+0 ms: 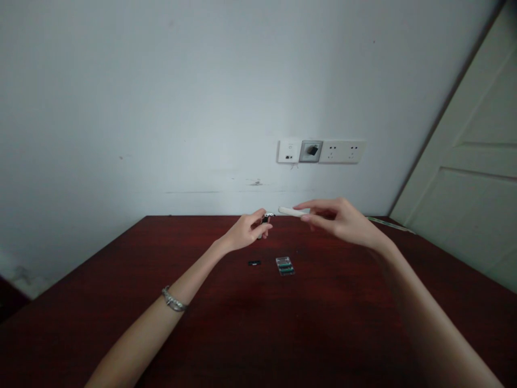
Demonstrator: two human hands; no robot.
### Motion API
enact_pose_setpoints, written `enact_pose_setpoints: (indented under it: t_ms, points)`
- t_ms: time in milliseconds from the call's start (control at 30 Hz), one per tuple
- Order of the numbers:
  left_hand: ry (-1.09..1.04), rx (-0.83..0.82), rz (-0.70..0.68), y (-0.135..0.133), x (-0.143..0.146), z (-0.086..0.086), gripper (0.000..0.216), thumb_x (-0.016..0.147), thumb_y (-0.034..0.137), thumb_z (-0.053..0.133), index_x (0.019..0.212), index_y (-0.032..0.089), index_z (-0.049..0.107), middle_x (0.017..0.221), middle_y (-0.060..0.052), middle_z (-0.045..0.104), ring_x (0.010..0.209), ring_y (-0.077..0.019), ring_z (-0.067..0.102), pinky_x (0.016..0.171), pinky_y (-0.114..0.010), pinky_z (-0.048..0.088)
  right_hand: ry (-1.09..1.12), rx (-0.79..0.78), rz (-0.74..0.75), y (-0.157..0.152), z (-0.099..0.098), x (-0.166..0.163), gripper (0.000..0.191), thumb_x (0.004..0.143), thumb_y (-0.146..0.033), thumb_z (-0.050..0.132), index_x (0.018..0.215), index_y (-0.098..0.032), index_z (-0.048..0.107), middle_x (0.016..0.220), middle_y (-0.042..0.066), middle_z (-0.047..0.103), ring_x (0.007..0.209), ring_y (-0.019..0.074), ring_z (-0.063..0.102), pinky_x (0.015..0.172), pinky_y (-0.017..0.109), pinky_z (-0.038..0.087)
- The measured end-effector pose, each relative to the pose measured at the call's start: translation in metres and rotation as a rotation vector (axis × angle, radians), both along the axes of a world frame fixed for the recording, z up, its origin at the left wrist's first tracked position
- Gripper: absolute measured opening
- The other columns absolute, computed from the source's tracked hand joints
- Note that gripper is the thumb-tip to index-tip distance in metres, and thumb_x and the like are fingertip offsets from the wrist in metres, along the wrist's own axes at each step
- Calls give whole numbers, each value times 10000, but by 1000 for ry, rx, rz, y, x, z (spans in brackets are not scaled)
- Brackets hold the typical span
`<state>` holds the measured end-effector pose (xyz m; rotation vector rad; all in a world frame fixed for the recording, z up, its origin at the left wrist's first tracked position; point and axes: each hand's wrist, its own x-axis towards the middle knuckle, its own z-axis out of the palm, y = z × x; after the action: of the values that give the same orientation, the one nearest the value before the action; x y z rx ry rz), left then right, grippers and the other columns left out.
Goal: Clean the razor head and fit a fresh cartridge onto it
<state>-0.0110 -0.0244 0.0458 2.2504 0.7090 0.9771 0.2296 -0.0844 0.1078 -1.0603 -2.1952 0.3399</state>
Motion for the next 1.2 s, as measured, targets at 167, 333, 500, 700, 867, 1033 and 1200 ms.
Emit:
enact_pose_setpoints:
  t_ms: [167, 333, 500, 700, 867, 1033, 1200]
  points:
    - [-146, -252, -63, -6, 9, -1, 191, 890, 355, 454, 948, 186, 383, 662, 4, 613, 525, -132, 631, 416, -195, 440, -50, 46, -17, -3, 1, -4, 332, 857, -427, 504, 822, -169, 710, 654, 20, 665, 586, 138, 555, 537, 247, 410]
    - [-135, -304, -91, -9, 13, -4, 199, 894, 362, 449, 953, 184, 381, 641, 8, 613, 502, -134, 631, 387, -188, 442, -68, 159, -37, -4, -5, -22, 309, 875, -396, 487, 864, -185, 713, 736, 26, 705, 623, 143, 581, 589, 252, 416]
    - [-136, -251, -105, -9, 12, -3, 206, 899, 335, 446, 1010, 168, 400, 633, 8, 609, 516, -125, 628, 415, -189, 451, -47, 223, -64, 0, -10, -28, 305, 881, -381, 484, 874, -184, 717, 782, 39, 723, 648, 153, 613, 629, 257, 423]
    - [-130, -186, -103, -5, 10, -5, 187, 900, 321, 448, 976, 154, 412, 605, 7, 602, 516, -124, 613, 457, -212, 456, -15, 229, -38, 1, -10, -22, 285, 876, -367, 512, 866, -174, 722, 808, 34, 730, 689, 154, 635, 640, 245, 430]
    - [-148, -156, -101, -2, 10, -8, 166, 898, 318, 452, 940, 158, 434, 619, 10, 595, 517, -113, 605, 479, -213, 465, -20, 249, -10, -1, -13, -33, 289, 893, -346, 489, 889, -184, 728, 838, 35, 734, 682, 144, 637, 644, 240, 434]
    - [-140, -133, -103, -4, 9, -5, 173, 892, 318, 467, 948, 155, 446, 615, 3, 601, 536, -125, 610, 523, -241, 475, -1, 245, -11, 5, -13, -25, 268, 875, -350, 519, 870, -181, 727, 833, 33, 735, 714, 158, 652, 663, 247, 445]
    - [-174, -146, -97, -1, 5, -4, 161, 901, 319, 456, 881, 166, 413, 647, -5, 604, 562, -129, 620, 541, -246, 481, 27, 246, -84, 9, -11, -10, 250, 855, -340, 547, 860, -169, 730, 854, 49, 738, 743, 180, 664, 674, 264, 457]
